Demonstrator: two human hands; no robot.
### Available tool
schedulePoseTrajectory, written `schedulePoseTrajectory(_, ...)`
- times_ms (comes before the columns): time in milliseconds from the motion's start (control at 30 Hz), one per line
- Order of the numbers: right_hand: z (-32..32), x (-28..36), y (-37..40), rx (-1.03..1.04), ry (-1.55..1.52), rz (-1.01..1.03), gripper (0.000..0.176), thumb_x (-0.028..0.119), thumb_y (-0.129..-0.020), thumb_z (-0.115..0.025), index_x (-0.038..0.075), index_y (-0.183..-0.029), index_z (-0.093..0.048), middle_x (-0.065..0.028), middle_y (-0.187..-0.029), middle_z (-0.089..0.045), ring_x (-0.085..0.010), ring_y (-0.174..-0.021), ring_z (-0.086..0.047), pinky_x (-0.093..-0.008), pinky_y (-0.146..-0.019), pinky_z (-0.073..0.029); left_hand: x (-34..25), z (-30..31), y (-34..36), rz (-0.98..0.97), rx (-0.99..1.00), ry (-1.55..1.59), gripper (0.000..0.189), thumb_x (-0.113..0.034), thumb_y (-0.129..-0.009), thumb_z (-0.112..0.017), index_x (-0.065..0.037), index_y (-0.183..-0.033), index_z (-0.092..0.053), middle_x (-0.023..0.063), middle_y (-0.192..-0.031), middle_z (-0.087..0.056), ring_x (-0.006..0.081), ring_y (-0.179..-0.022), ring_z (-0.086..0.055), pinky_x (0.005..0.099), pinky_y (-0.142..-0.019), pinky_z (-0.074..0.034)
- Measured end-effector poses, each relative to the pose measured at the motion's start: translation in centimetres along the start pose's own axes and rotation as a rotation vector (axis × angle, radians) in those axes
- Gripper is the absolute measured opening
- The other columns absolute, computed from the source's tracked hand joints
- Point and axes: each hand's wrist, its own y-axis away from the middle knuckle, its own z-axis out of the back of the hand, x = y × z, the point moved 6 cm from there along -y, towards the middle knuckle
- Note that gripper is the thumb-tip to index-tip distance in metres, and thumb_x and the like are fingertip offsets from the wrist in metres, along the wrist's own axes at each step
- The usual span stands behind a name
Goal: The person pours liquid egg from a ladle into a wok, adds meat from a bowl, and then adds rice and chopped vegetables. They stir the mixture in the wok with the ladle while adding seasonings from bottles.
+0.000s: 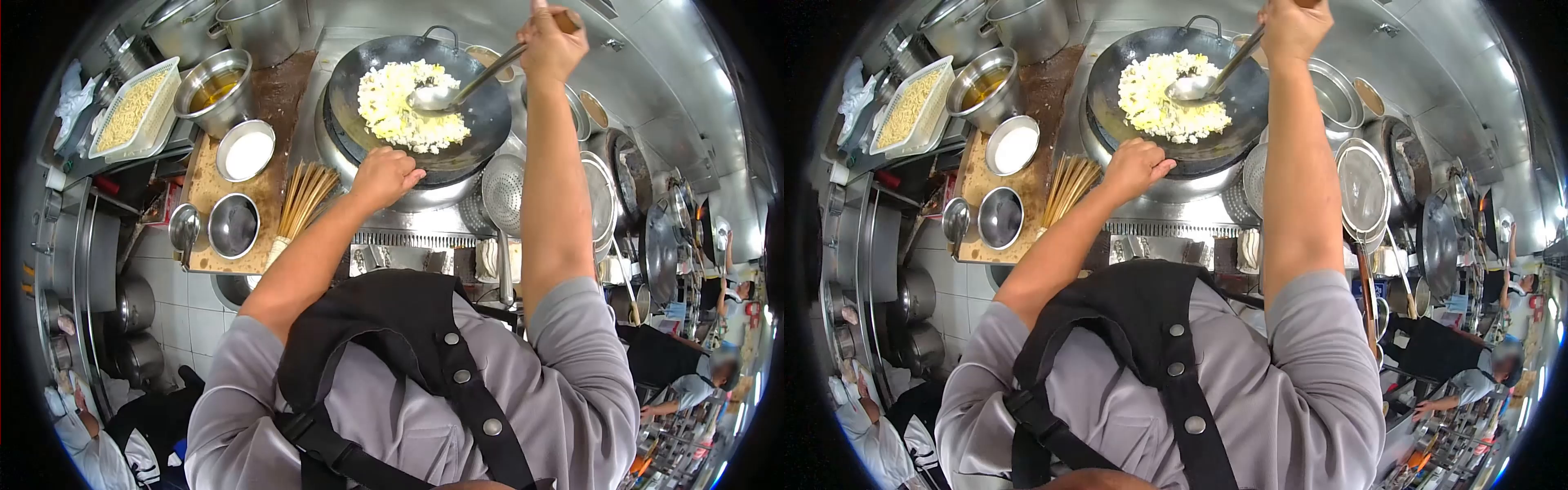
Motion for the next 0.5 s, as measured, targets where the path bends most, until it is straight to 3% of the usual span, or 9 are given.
schedulePoseTrajectory(100,-1.0,-0.6,2.2,-0.038,-0.12,0.134,0.018,0.002,-0.088,-0.072,0.001,-0.084,-0.054,-0.0051,-0.058,-0.053,-0.0133,-0.046,-0.049,-0.0316,-0.047,-0.044,-0.2,0.0,0.0,-0.008,-0.007,0.013,0.031,-0.034,-0.087,-0.069,-0.008,-0.071,-0.062,0.0073,-0.073,-0.06,0.0297,-0.076,-0.059,0.0441,-0.074,-0.047)
schedulePoseTrajectory(133,-0.5,-4.2,3.4,-0.053,-0.052,0.055,0.018,0.001,-0.088,-0.072,0.001,-0.085,-0.054,-0.0053,-0.06,-0.053,-0.013,-0.046,-0.049,-0.0315,-0.047,-0.044,-0.3,0.1,0.0,-0.004,-0.009,0.011,0.031,-0.034,-0.087,-0.069,-0.008,-0.071,-0.062,0.0074,-0.073,-0.06,0.0298,-0.076,-0.059,0.0439,-0.075,-0.047)
schedulePoseTrajectory(233,-1.4,-3.5,1.4,-0.031,-0.035,-0.087,0.016,0.0,-0.088,-0.071,0.001,-0.085,-0.055,-0.0049,-0.062,-0.054,-0.0126,-0.046,-0.049,-0.031,-0.046,-0.044,-0.2,0.4,-0.5,-0.028,-0.046,0.007,0.032,-0.033,-0.087,-0.07,-0.008,-0.07,-0.06,0.0076,-0.071,-0.059,0.0301,-0.074,-0.058,0.0435,-0.073,-0.047)
schedulePoseTrajectory(300,-0.5,0.2,-0.2,-0.073,-0.013,0.063,0.016,0.0,-0.088,-0.071,0.002,-0.084,-0.056,-0.0044,-0.059,-0.053,-0.0125,-0.045,-0.048,-0.0302,-0.044,-0.043,-0.3,0.5,-0.1,-0.049,-0.064,0.013,0.035,-0.033,-0.086,-0.071,-0.007,-0.068,-0.057,0.0078,-0.07,-0.057,0.0303,-0.071,-0.056,0.0434,-0.071,-0.046)
schedulePoseTrajectory(367,1.0,0.0,-0.3,-0.013,-0.073,0.076,0.017,0.0,-0.088,-0.071,0.003,-0.081,-0.055,-0.004,-0.058,-0.052,-0.012,-0.045,-0.048,-0.029,-0.042,-0.041,-0.3,0.5,0.0,-0.043,-0.098,0.038,0.034,-0.033,-0.086,-0.072,-0.008,-0.068,-0.058,0.0077,-0.07,-0.057,0.0302,-0.071,-0.056,0.0434,-0.07,-0.046)
schedulePoseTrajectory(433,3.8,-2.8,1.3,-0.2,0.009,0.164,0.018,-0.001,-0.089,-0.069,0.004,-0.079,-0.055,-0.004,-0.058,-0.052,-0.0119,-0.043,-0.045,-0.031,-0.043,-0.041,-0.4,0.4,-0.1,-0.022,-0.053,0.023,0.032,-0.033,-0.086,-0.07,-0.008,-0.07,-0.06,0.0075,-0.071,-0.058,0.0303,-0.073,-0.058,0.044,-0.072,-0.047)
schedulePoseTrajectory(467,3.4,-3.7,2.0,-0.158,-0.07,0.024,0.019,-0.002,-0.089,-0.067,0.005,-0.078,-0.054,-0.0033,-0.057,-0.051,-0.0124,-0.043,-0.044,-0.0341,-0.045,-0.042,-0.3,0.3,-0.2,-0.014,-0.007,-0.001,0.03,-0.034,-0.086,-0.069,-0.008,-0.072,-0.062,0.0073,-0.073,-0.06,0.0304,-0.075,-0.06,0.0446,-0.074,-0.047)
schedulePoseTrajectory(500,3.4,-3.1,1.3,-0.156,-0.072,0.029,0.019,-0.002,-0.089,-0.067,0.005,-0.078,-0.054,-0.0033,-0.057,-0.051,-0.0124,-0.043,-0.044,-0.0341,-0.045,-0.042,-0.2,0.4,-0.4,-0.017,-0.011,-0.003,0.03,-0.034,-0.086,-0.069,-0.008,-0.072,-0.062,0.0073,-0.073,-0.06,0.0304,-0.075,-0.06,0.0446,-0.074,-0.047)
